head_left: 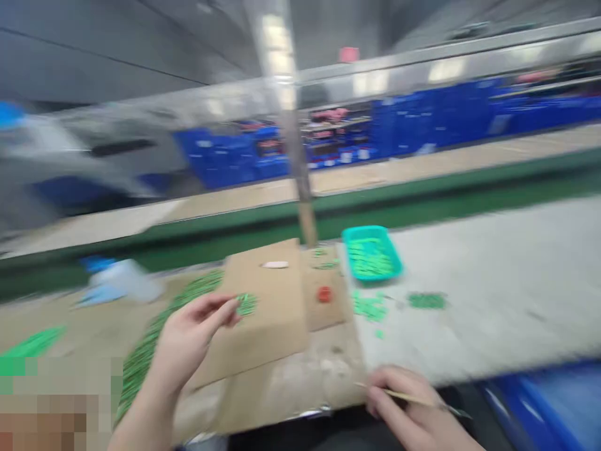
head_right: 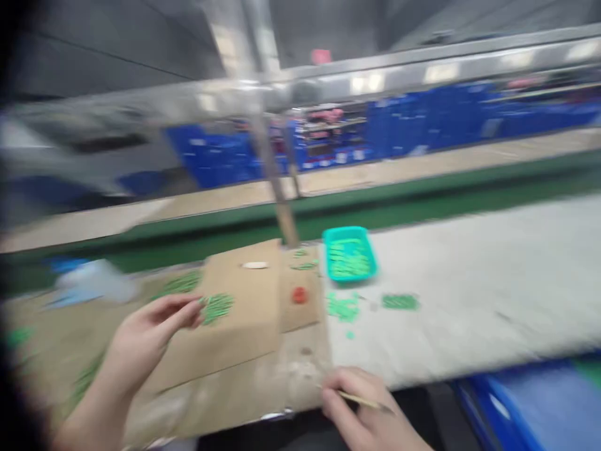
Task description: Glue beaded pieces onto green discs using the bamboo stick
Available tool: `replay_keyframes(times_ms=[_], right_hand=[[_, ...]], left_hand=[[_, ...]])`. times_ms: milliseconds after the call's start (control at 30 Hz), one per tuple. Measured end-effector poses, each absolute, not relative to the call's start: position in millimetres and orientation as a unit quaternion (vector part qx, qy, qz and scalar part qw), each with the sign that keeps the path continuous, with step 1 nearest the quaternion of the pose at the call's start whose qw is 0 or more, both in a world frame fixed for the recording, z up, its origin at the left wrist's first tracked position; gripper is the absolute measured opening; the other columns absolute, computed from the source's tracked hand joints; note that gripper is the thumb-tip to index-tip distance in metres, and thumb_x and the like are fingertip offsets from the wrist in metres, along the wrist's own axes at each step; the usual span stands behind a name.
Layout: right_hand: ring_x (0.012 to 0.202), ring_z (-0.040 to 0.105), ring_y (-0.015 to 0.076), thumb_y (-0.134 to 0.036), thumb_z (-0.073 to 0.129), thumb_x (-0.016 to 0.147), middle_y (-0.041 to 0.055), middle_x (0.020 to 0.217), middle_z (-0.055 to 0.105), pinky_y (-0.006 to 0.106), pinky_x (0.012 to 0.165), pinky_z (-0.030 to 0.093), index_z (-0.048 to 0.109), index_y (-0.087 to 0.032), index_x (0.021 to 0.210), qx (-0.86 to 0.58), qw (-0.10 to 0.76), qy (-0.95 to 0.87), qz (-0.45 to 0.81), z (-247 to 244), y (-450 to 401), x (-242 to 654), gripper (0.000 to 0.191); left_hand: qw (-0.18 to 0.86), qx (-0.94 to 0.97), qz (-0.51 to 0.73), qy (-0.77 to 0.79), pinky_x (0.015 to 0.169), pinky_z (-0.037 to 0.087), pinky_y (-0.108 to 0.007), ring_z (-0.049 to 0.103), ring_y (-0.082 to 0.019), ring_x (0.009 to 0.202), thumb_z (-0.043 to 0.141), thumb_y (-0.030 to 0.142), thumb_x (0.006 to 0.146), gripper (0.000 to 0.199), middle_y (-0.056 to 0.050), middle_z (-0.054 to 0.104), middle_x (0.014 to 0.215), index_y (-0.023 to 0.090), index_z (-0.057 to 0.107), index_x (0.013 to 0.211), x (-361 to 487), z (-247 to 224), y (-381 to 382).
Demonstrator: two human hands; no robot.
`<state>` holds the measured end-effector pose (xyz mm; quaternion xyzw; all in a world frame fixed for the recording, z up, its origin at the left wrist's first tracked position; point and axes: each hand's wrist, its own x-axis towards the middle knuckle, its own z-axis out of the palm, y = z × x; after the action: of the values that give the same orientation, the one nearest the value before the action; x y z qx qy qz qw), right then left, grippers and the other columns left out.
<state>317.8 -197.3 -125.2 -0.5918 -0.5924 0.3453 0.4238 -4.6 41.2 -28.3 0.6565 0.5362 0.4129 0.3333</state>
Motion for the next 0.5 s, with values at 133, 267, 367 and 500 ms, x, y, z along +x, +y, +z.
replay_keyframes(times_ms=[133, 267, 367, 500], right_hand=[[0.081, 0.079, 0.0189, -0.038, 0.067, 0.11, 0.0027, 0.085, 0.084, 0.026, 0.081, 0.06, 0.08, -0.024, 0.09, -0.607, 0.498, -0.514, 0.347, -114.9, -209.6, 350.9, 0.027], [0.078, 0.076, 0.0165, -0.029, 0.066, 0.109, 0.0013, 0.084, 0.081, 0.026, 0.078, 0.057, 0.079, -0.022, 0.094, -0.627, 0.575, -0.431, 0.3, -127.5, -244.2, 372.7, 0.021], [0.081, 0.076, 0.0168, -0.029, 0.067, 0.11, 0.0014, 0.086, 0.082, 0.027, 0.08, 0.057, 0.078, -0.023, 0.094, -0.632, 0.589, -0.408, 0.296, -127.7, -269.8, 376.7, 0.021], [0.087, 0.077, 0.0179, -0.029, 0.067, 0.11, 0.0012, 0.089, 0.083, 0.028, 0.084, 0.057, 0.079, -0.024, 0.094, -0.638, 0.588, -0.396, 0.3, -123.2, -292.8, 387.0, 0.021]], left_hand=[[0.306, 0.836, 0.259, 0.375, 0.064, 0.068, -0.031, 0.086, -0.028, 0.074, 0.082, 0.08, 0.086, 0.05, -0.005, 0.089, 0.084, 0.032, 0.093, 0.097, 112.1, -52.6, 30.8], [0.239, 0.944, 0.178, 0.139, 0.072, 0.066, -0.032, 0.082, -0.024, 0.079, 0.061, 0.067, 0.11, 0.049, -0.007, 0.089, 0.094, 0.029, 0.092, 0.106, 241.2, -49.5, 16.1], [0.196, 0.968, 0.141, 0.069, 0.095, 0.065, -0.039, 0.078, -0.026, 0.101, 0.068, 0.057, 0.108, 0.035, -0.008, 0.084, 0.11, 0.032, 0.093, 0.105, 320.6, -54.7, 9.8], [0.134, 0.984, 0.115, 0.021, 0.104, 0.059, -0.048, 0.071, -0.029, 0.109, 0.071, 0.041, 0.107, 0.025, -0.01, 0.075, 0.115, 0.031, 0.094, 0.106, 376.5, -76.9, 2.5]])
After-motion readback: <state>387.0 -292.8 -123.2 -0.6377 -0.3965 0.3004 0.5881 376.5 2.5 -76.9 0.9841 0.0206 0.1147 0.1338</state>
